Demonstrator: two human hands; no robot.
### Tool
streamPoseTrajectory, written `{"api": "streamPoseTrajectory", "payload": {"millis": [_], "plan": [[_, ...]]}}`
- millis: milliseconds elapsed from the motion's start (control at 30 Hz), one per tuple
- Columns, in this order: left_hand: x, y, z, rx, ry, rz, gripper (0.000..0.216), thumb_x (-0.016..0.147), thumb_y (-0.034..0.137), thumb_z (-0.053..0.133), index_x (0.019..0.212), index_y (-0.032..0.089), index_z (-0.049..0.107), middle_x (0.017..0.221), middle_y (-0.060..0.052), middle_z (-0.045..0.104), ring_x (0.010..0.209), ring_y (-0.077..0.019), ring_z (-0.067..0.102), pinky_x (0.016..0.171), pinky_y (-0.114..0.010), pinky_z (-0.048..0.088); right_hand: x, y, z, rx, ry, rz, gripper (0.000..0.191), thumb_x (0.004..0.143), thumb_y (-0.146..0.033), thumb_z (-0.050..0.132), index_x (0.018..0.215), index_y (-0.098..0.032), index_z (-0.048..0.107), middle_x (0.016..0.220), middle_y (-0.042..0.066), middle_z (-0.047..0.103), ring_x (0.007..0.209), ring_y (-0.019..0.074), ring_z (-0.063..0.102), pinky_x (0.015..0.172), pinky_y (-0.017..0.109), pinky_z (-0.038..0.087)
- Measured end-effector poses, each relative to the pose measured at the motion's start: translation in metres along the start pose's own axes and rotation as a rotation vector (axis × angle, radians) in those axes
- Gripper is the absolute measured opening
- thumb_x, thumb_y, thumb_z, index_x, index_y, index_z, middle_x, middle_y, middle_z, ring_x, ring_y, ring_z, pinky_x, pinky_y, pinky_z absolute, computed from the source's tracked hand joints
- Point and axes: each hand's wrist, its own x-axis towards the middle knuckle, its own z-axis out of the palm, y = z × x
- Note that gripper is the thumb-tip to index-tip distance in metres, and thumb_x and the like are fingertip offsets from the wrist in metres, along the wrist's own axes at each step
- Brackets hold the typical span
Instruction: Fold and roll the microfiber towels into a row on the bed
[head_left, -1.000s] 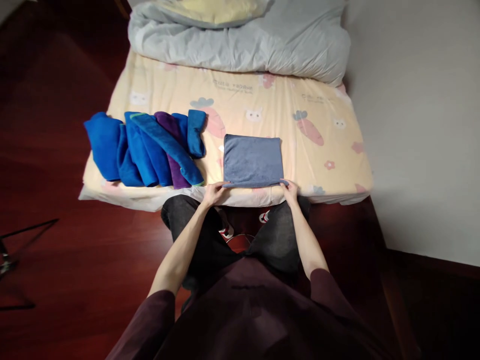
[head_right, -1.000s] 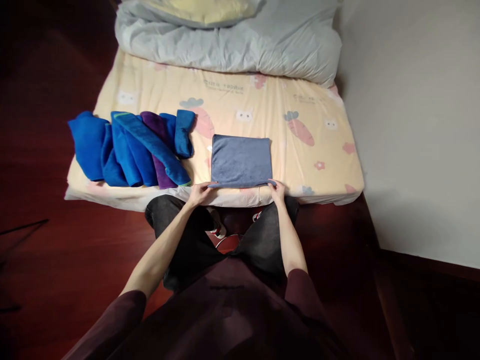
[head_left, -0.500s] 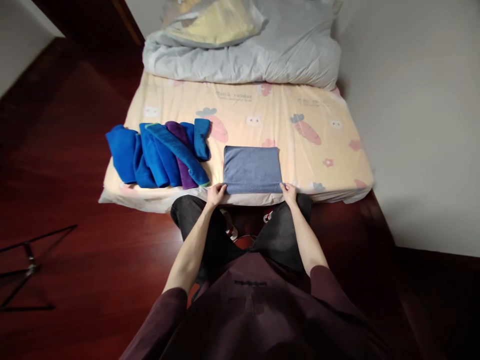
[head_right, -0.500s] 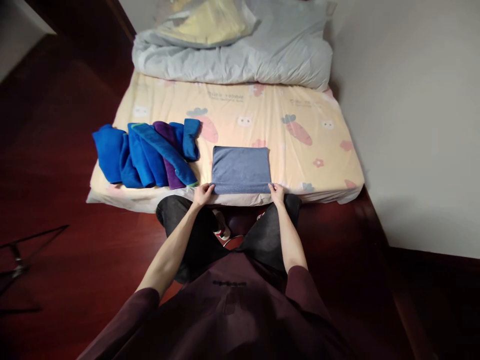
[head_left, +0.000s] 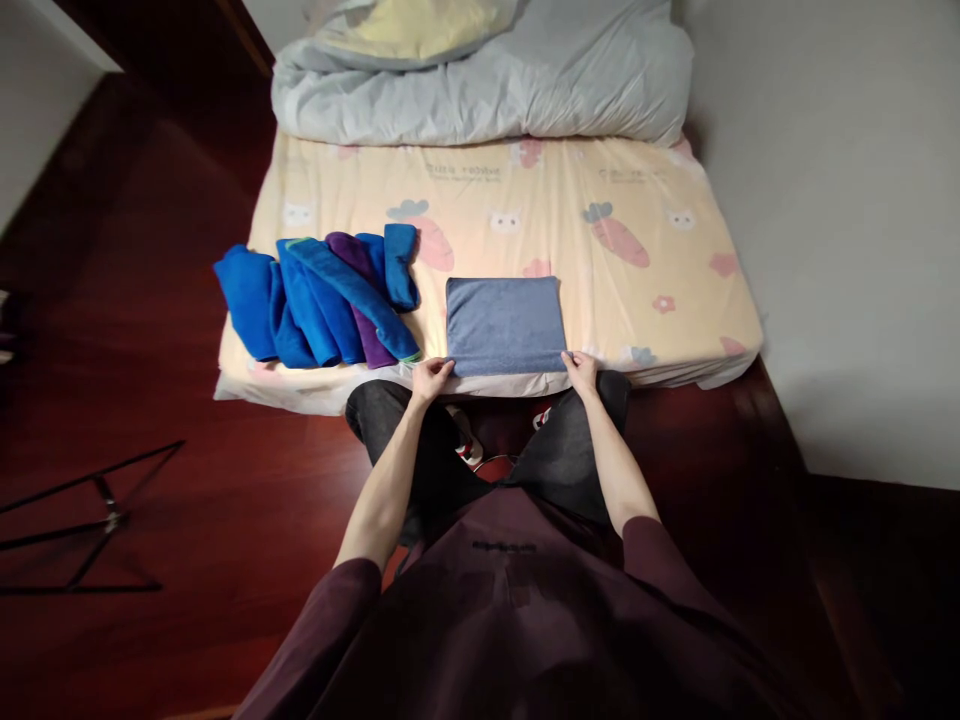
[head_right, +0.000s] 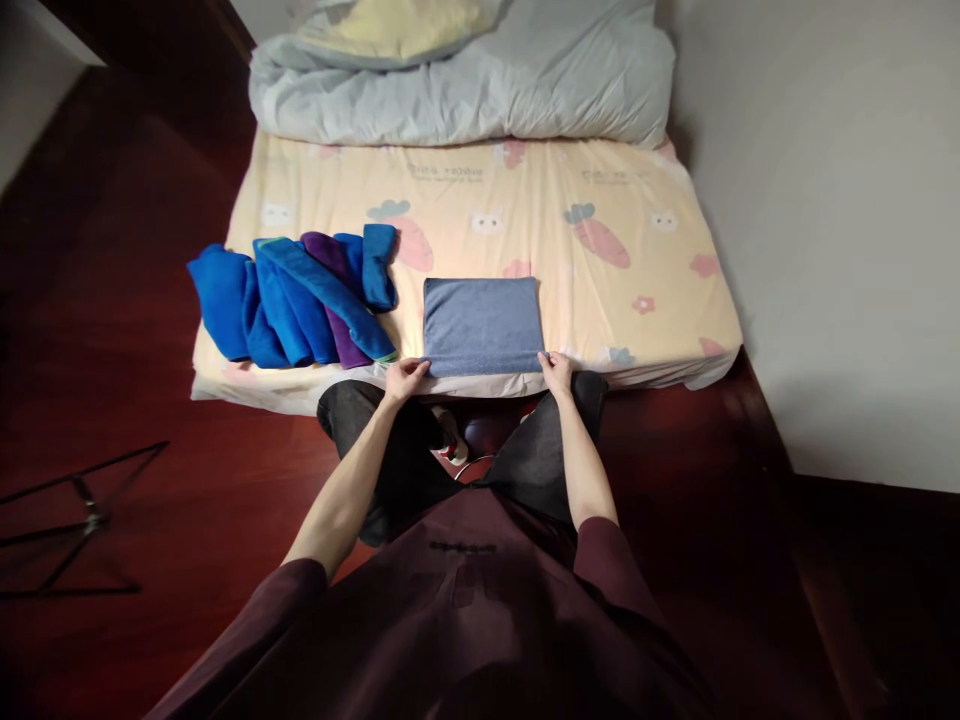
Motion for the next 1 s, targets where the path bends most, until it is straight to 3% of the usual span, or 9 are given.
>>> {"api": "streamPoseTrajectory", "payload": {"millis": [167,600,767,900,933,1000], "plan": [[0.000,-0.003,0.000,0.000,0.004,-0.006,0.045,0.081,0.062,0.071,0.087,0.019,0.080,0.082,-0.010,0.081,0.079,-0.0268,0.077,0.076,-0.036,0.059,-0.001,-0.002,-0.001,-0.005,0.005,-0.006,0.059,0.086,-0.074,0.069,0.060,-0.026,0.045,0.052,-0.003,0.043,0.061,0.0161,0.047,0.060,0.028,0.043],[0.001,-0.004,0.000,0.045,0.031,-0.020,0.037,0.079,0.055,0.074,0.085,0.019,0.081,0.082,-0.011,0.082,0.079,-0.0280,0.078,0.077,-0.037,0.061,-0.003,0.001,0.002,-0.017,0.083,-0.017,0.041,0.083,-0.061,0.076,0.072,-0.024,0.062,0.070,0.008,0.074,0.068,0.0237,0.068,0.069,0.034,0.054],[-0.001,-0.002,0.003,0.079,0.057,-0.027,0.030,0.082,0.051,0.075,0.085,0.021,0.076,0.082,-0.009,0.081,0.079,-0.0273,0.077,0.078,-0.036,0.060,-0.002,0.006,0.002,-0.078,0.092,-0.022,0.030,0.084,-0.050,0.079,0.079,-0.026,0.062,0.074,0.006,0.075,0.070,0.0237,0.071,0.071,0.034,0.056],[-0.005,0.004,0.004,0.189,0.058,0.094,0.029,0.088,0.044,0.075,0.109,0.025,0.073,0.091,-0.006,0.078,0.084,-0.0248,0.074,0.080,-0.034,0.057,-0.001,0.006,-0.002,-0.278,0.126,-0.175,0.015,0.090,-0.035,0.076,0.086,-0.025,0.066,0.090,0.008,0.076,0.084,0.0254,0.071,0.085,0.038,0.060],[-0.006,0.005,0.004,0.237,0.062,0.157,0.028,0.090,0.042,0.074,0.113,0.026,0.072,0.097,-0.007,0.077,0.088,-0.0254,0.073,0.081,-0.035,0.056,0.000,0.006,-0.004,-0.330,0.097,-0.253,0.009,0.094,-0.030,0.072,0.087,-0.025,0.069,0.097,0.010,0.077,0.092,0.0270,0.071,0.091,0.039,0.060],[-0.006,0.007,0.003,0.323,0.057,0.308,0.022,0.096,0.037,0.068,0.114,0.025,0.073,0.109,-0.012,0.075,0.101,-0.0286,0.070,0.088,-0.039,0.056,0.004,0.004,-0.009,-0.405,-0.035,-0.416,0.019,0.100,-0.020,0.060,0.092,-0.023,0.076,0.107,0.014,0.077,0.108,0.0295,0.071,0.101,0.042,0.059]]}}
